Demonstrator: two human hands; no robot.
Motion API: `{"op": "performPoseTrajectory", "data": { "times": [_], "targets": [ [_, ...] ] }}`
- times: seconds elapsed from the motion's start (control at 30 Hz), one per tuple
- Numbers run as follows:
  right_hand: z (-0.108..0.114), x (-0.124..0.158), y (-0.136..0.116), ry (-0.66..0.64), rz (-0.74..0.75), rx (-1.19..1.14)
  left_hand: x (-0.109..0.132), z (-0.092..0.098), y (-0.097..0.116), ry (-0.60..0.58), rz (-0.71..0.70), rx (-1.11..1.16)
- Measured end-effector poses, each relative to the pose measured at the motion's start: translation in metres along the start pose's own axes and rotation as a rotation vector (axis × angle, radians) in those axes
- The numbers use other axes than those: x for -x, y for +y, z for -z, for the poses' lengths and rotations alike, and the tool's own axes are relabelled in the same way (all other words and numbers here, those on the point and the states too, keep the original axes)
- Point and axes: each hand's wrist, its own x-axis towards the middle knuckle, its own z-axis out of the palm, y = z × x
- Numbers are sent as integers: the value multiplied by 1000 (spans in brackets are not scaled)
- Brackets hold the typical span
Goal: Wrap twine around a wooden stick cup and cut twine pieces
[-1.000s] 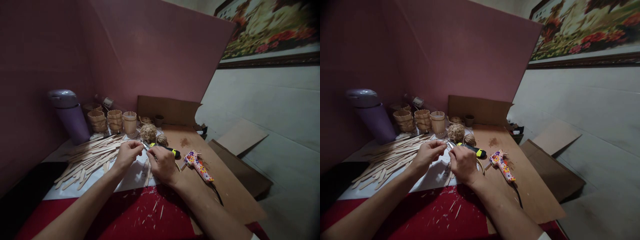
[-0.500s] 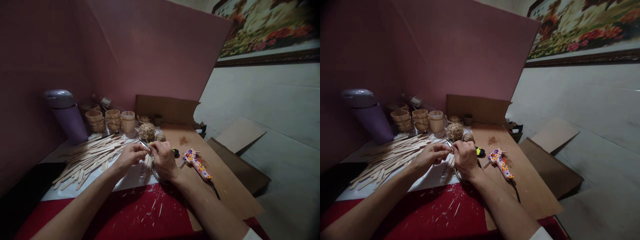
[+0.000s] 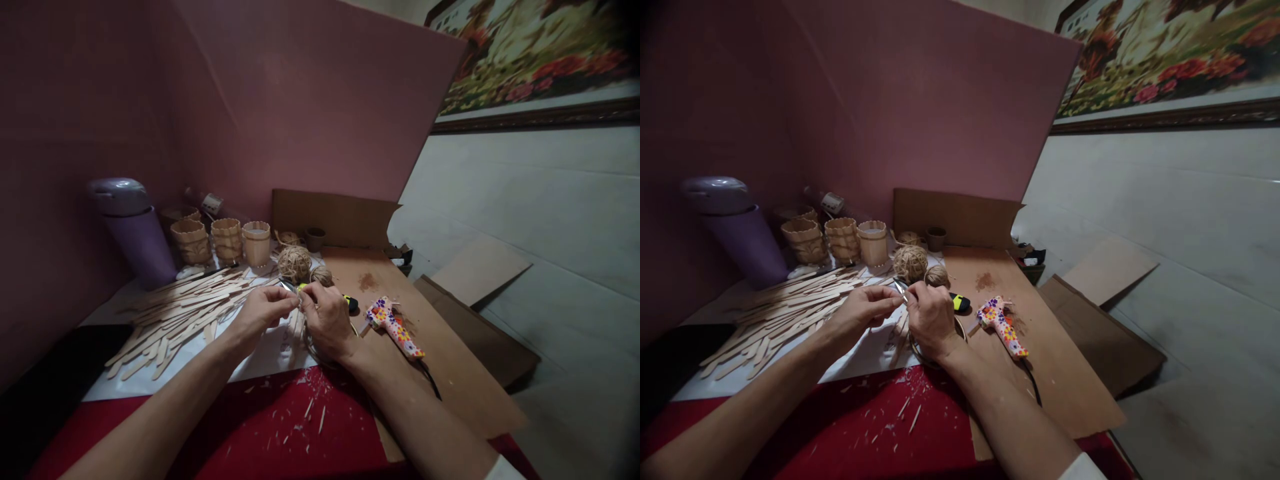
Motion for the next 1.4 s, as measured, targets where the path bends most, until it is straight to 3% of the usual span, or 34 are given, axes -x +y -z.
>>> {"op": "performPoseTrajectory", "data": {
  "times": [0.27, 0.4, 0.5, 0.6, 0.7, 0.83, 0.93, 1.03, 1.13, 1.23, 1.3, 1.4],
  "targets": [
    [12, -12, 18, -22, 38, 1, 0, 2, 4, -14, 40, 90],
    [20, -22, 35, 22, -58, 26, 1, 8, 10, 69, -11, 183],
    [24, -26, 41, 52, -71, 97, 3, 11, 12, -15, 17, 274],
    [25, -27, 42, 10, -95, -32, 3, 12, 12, -130, 49, 338],
    [27, -28, 43, -45, -119, -153, 1, 15, 13, -75, 40, 367],
    [28, -28, 46, -87, -71, 81, -1, 21, 18, 9, 7, 435],
    [29, -27, 50, -89, -100, 363, 0, 22, 22, -11, 1, 482],
    [32, -28, 52, 16, -208, 446, 2, 20, 21, -59, 18, 450],
    [34, -30, 45, 126, -140, 143, 1, 16, 15, -65, 18, 323],
    [32, -30, 30, -20, 44, -291, -1, 12, 7, -94, 10, 209],
    [28, -28, 21, -141, 91, -428, -2, 11, 4, -109, 4, 163],
    [23, -24, 14, -196, 63, -515, -2, 11, 1, -122, -3, 103]
  ]
}}
